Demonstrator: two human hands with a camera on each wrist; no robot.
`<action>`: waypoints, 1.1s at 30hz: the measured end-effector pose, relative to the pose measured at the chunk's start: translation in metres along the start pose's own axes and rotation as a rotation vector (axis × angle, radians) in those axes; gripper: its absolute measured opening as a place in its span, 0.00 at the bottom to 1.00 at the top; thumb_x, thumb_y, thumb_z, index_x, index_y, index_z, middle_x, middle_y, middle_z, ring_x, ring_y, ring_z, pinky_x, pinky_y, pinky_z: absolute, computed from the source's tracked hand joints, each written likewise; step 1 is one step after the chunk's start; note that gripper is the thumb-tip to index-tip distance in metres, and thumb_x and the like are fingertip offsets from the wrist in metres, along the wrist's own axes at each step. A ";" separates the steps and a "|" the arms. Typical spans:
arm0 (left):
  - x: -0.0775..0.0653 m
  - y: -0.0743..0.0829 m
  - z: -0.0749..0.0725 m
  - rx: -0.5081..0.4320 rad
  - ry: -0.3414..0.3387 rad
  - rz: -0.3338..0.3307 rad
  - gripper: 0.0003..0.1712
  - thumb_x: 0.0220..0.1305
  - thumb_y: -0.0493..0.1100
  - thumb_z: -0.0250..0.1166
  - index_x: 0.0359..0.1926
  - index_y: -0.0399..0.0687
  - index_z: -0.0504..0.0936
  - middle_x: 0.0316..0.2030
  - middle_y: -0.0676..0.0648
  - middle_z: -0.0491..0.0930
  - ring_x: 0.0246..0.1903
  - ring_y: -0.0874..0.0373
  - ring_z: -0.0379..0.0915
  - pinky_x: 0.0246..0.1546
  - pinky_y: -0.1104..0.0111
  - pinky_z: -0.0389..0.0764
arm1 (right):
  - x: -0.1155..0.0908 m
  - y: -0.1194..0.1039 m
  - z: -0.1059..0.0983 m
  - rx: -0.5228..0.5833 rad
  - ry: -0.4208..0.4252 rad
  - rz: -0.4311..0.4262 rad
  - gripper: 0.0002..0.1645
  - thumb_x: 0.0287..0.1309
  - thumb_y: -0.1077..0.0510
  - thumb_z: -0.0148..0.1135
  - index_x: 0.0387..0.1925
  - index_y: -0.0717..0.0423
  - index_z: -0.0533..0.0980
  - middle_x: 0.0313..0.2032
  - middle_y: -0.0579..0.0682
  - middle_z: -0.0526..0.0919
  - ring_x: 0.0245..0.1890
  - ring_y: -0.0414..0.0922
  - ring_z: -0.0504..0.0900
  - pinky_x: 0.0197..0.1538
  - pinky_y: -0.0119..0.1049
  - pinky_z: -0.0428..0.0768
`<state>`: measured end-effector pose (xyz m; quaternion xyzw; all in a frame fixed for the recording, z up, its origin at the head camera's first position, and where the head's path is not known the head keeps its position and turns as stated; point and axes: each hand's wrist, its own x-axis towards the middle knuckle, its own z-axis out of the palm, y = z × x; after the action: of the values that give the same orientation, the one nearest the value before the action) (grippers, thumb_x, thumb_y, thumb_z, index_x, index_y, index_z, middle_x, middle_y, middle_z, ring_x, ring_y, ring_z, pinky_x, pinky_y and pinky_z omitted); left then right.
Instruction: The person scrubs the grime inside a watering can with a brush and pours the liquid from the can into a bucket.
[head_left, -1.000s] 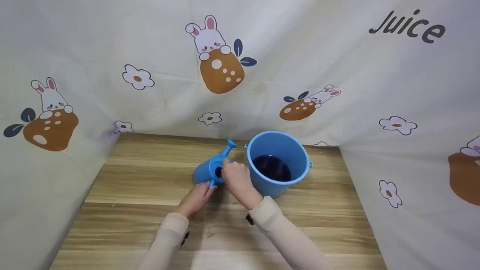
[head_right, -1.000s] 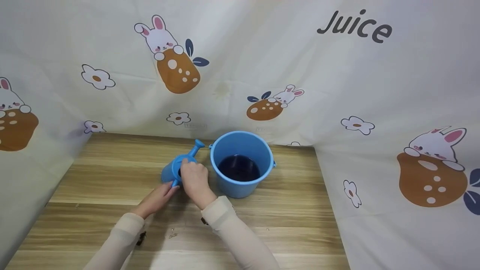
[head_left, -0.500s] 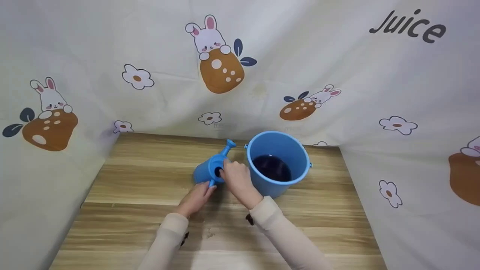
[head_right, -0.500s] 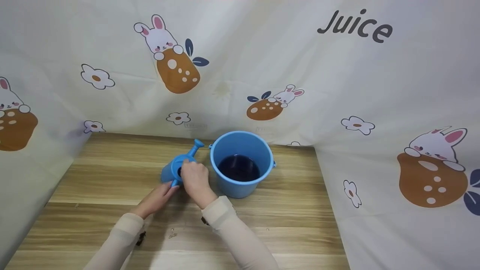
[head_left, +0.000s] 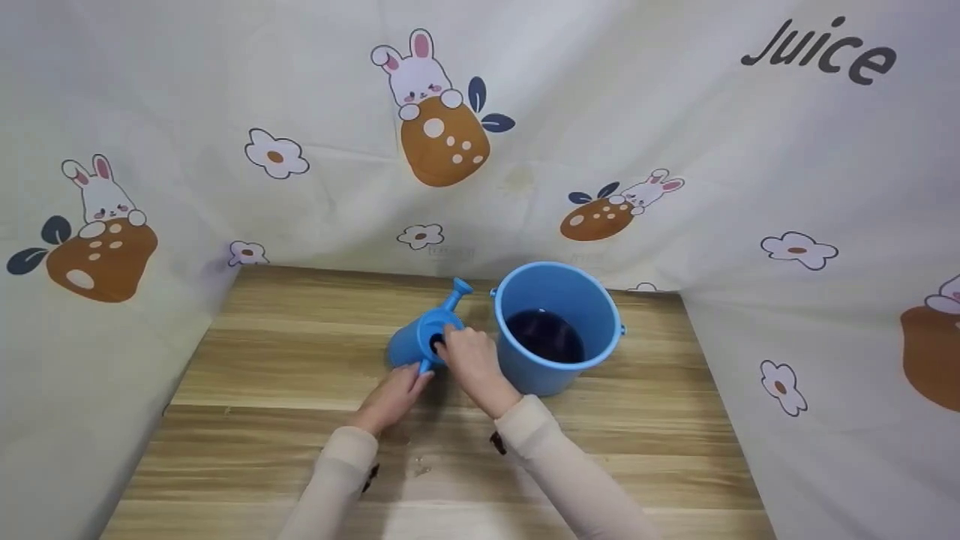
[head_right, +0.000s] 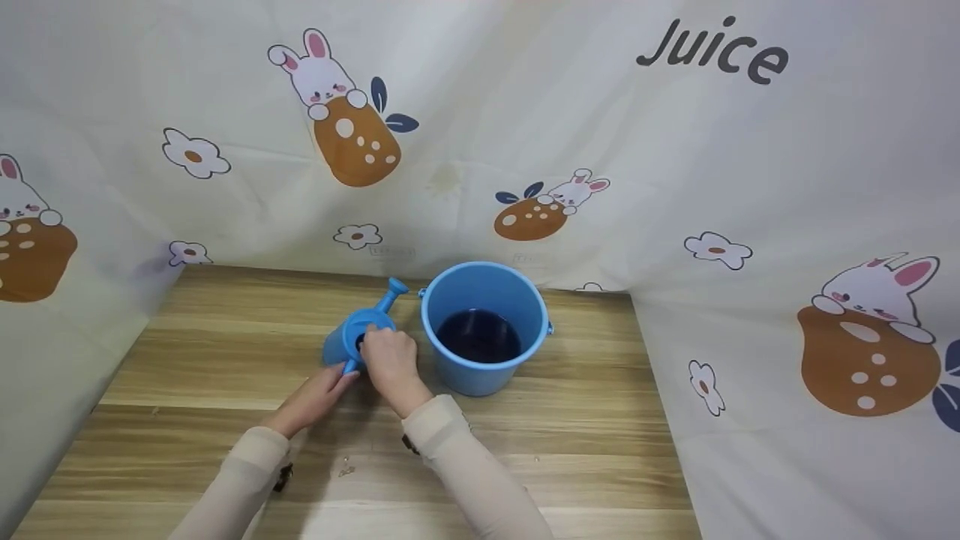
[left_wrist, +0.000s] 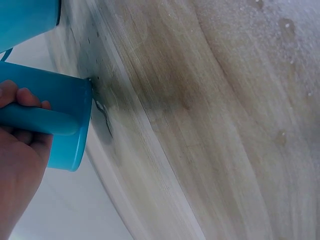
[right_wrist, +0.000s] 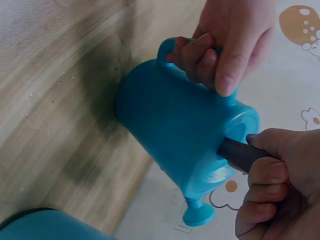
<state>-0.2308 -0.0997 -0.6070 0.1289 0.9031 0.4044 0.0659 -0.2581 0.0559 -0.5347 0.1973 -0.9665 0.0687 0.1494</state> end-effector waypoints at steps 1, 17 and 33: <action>0.000 0.000 0.000 0.002 -0.001 0.000 0.13 0.79 0.47 0.49 0.36 0.46 0.72 0.28 0.51 0.66 0.32 0.57 0.65 0.39 0.60 0.70 | 0.000 0.001 0.001 -0.003 0.001 -0.002 0.17 0.66 0.44 0.63 0.32 0.53 0.78 0.20 0.52 0.82 0.18 0.49 0.82 0.22 0.40 0.79; 0.000 0.001 0.001 0.018 0.018 0.037 0.14 0.78 0.44 0.50 0.32 0.45 0.70 0.26 0.52 0.63 0.29 0.57 0.63 0.34 0.62 0.68 | -0.003 0.011 0.001 -0.023 0.183 -0.078 0.24 0.63 0.38 0.62 0.23 0.51 0.76 0.13 0.50 0.75 0.14 0.47 0.78 0.18 0.39 0.75; -0.001 0.004 0.000 0.025 -0.012 -0.029 0.13 0.78 0.46 0.50 0.34 0.47 0.70 0.27 0.51 0.65 0.31 0.57 0.64 0.36 0.61 0.69 | 0.000 0.014 -0.023 0.023 0.149 -0.093 0.31 0.58 0.31 0.61 0.18 0.51 0.71 0.11 0.47 0.69 0.12 0.44 0.74 0.17 0.35 0.70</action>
<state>-0.2292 -0.0976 -0.6043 0.1187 0.9094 0.3914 0.0756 -0.2577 0.0732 -0.5137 0.2380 -0.9416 0.0873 0.2216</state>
